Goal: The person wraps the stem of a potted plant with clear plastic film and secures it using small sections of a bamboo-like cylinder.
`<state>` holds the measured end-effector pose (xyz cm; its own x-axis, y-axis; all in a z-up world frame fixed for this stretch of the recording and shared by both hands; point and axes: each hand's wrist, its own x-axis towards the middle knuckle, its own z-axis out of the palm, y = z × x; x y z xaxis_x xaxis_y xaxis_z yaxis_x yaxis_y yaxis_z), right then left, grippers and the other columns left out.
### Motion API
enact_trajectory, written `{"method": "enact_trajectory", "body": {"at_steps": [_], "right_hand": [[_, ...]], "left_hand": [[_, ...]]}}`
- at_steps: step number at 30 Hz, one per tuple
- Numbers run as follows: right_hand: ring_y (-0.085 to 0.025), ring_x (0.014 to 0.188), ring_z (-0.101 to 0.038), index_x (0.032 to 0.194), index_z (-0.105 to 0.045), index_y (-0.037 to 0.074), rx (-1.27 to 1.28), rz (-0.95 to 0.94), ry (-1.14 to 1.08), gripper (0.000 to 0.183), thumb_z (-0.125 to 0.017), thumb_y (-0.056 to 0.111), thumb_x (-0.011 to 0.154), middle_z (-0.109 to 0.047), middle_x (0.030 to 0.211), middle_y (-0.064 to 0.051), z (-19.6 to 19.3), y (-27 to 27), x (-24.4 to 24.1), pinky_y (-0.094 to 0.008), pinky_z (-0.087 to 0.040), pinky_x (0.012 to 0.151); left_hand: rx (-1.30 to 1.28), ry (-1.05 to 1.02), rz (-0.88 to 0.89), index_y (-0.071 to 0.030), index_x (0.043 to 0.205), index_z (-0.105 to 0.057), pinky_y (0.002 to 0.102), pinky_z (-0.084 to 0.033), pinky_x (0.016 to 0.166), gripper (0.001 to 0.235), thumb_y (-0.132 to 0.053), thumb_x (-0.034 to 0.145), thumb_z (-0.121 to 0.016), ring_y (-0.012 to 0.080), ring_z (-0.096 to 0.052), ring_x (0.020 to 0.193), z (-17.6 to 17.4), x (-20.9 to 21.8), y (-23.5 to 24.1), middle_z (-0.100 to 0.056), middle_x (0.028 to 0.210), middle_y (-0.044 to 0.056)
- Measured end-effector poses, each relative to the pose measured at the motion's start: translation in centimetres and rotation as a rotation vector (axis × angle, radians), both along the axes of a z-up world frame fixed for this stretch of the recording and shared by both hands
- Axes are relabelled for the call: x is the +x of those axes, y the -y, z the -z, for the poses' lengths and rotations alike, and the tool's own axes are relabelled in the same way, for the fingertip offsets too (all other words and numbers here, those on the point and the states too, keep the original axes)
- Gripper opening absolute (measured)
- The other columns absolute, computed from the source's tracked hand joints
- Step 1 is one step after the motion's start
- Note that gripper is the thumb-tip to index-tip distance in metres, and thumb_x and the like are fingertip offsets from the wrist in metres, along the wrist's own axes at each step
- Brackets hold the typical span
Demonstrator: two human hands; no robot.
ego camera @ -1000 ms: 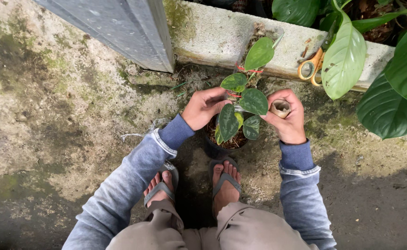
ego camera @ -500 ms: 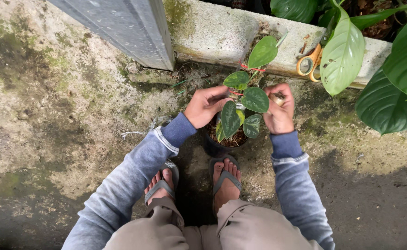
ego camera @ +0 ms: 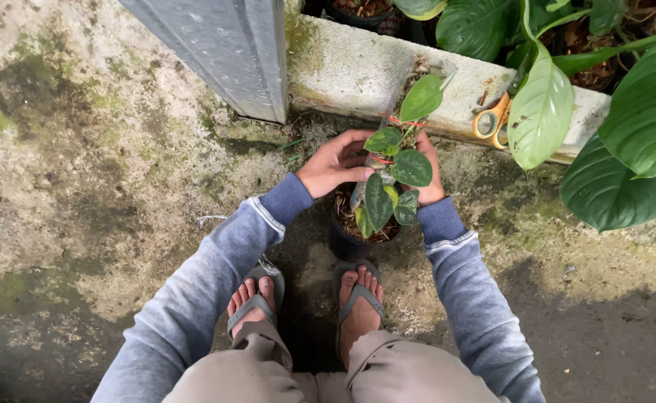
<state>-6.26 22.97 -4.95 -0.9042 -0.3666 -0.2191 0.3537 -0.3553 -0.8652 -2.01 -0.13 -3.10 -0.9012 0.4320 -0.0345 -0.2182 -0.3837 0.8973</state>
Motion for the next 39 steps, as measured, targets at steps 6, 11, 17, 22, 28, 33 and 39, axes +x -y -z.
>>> {"method": "enact_trajectory", "body": {"at_steps": [6, 11, 17, 22, 28, 33, 39], "right_hand": [[-0.021, 0.113, -0.068, 0.146, -0.052, 0.002, -0.073, -0.051, 0.043, 0.043, -0.061, 0.011, 0.105, -0.065, 0.133, -0.013, 0.1, 0.9, 0.0, -0.036, -0.059, 0.097], [-0.023, 0.117, -0.065, 0.148, -0.047, 0.007, -0.068, -0.104, -0.003, 0.047, -0.060, 0.023, 0.105, -0.059, 0.145, -0.014, 0.6, 1.6, -0.2, -0.035, -0.056, 0.099], [-0.025, 0.137, -0.061, 0.145, -0.049, 0.006, -0.097, -0.205, -0.062, 0.044, -0.059, 0.027, 0.107, -0.060, 0.146, -0.015, -0.5, 2.2, -1.1, -0.040, -0.056, 0.111], [-0.023, 0.120, -0.062, 0.147, -0.054, 0.003, 0.249, -0.250, -0.216, 0.044, -0.057, 0.024, 0.108, -0.060, 0.150, -0.014, -2.5, 1.5, -0.9, -0.037, -0.055, 0.103], [-0.016, 0.111, -0.064, 0.142, -0.049, 0.007, 0.346, 0.133, -0.128, 0.048, -0.065, 0.015, 0.097, -0.063, 0.125, -0.005, -4.4, -1.1, 2.1, -0.032, -0.055, 0.096], [-0.012, 0.103, -0.060, 0.119, -0.066, 0.001, 0.302, 0.212, -0.243, 0.026, -0.049, 0.020, 0.117, -0.066, 0.111, -0.005, -8.5, -2.2, 4.2, -0.024, -0.051, 0.095], [-0.010, 0.098, -0.060, 0.126, -0.063, 0.003, 0.629, 0.150, -0.493, 0.026, -0.067, 0.009, 0.101, -0.064, 0.108, -0.001, -13.8, 0.1, 5.0, -0.025, -0.051, 0.088]], "left_hand": [[-0.006, 0.084, 0.047, -0.005, 0.162, -0.022, 0.045, -0.035, 0.125, 0.092, -0.012, 0.089, -0.078, 0.0323, -0.041, 0.149, 1.3, -1.1, 0.6, -0.038, 0.163, 0.017], [0.106, 0.123, 0.086, -0.001, 0.161, -0.022, 0.047, -0.036, 0.124, 0.094, -0.013, 0.089, -0.080, 0.0344, -0.041, 0.148, 2.0, -1.0, 0.0, -0.039, 0.160, 0.021], [0.164, 0.191, 0.103, -0.001, 0.160, -0.020, 0.046, -0.041, 0.121, 0.097, -0.014, 0.087, -0.081, 0.0308, -0.051, 0.139, 1.8, -1.0, -0.5, -0.051, 0.148, 0.022], [0.008, 0.119, 0.044, 0.000, 0.156, -0.033, 0.041, -0.049, 0.113, 0.087, -0.013, 0.085, -0.082, 0.0228, -0.062, 0.123, 1.8, -1.1, -0.2, -0.063, 0.136, 0.014], [-0.254, 0.079, -0.045, 0.000, 0.126, -0.061, 0.031, -0.057, 0.099, 0.053, -0.015, 0.081, -0.086, 0.0142, -0.070, 0.106, -0.3, -0.9, 0.7, -0.074, 0.116, 0.006], [-0.453, -0.006, -0.113, -0.001, 0.117, -0.065, 0.029, -0.058, 0.088, 0.051, -0.018, 0.077, -0.091, 0.0131, -0.068, 0.097, -3.4, -0.8, 1.2, -0.073, 0.106, 0.006], [-0.594, -0.019, -0.173, -0.004, 0.112, -0.071, 0.029, -0.058, 0.076, 0.047, -0.035, 0.081, -0.087, 0.0134, -0.072, 0.083, -8.3, -0.5, 0.9, -0.077, 0.096, 0.006]]}}
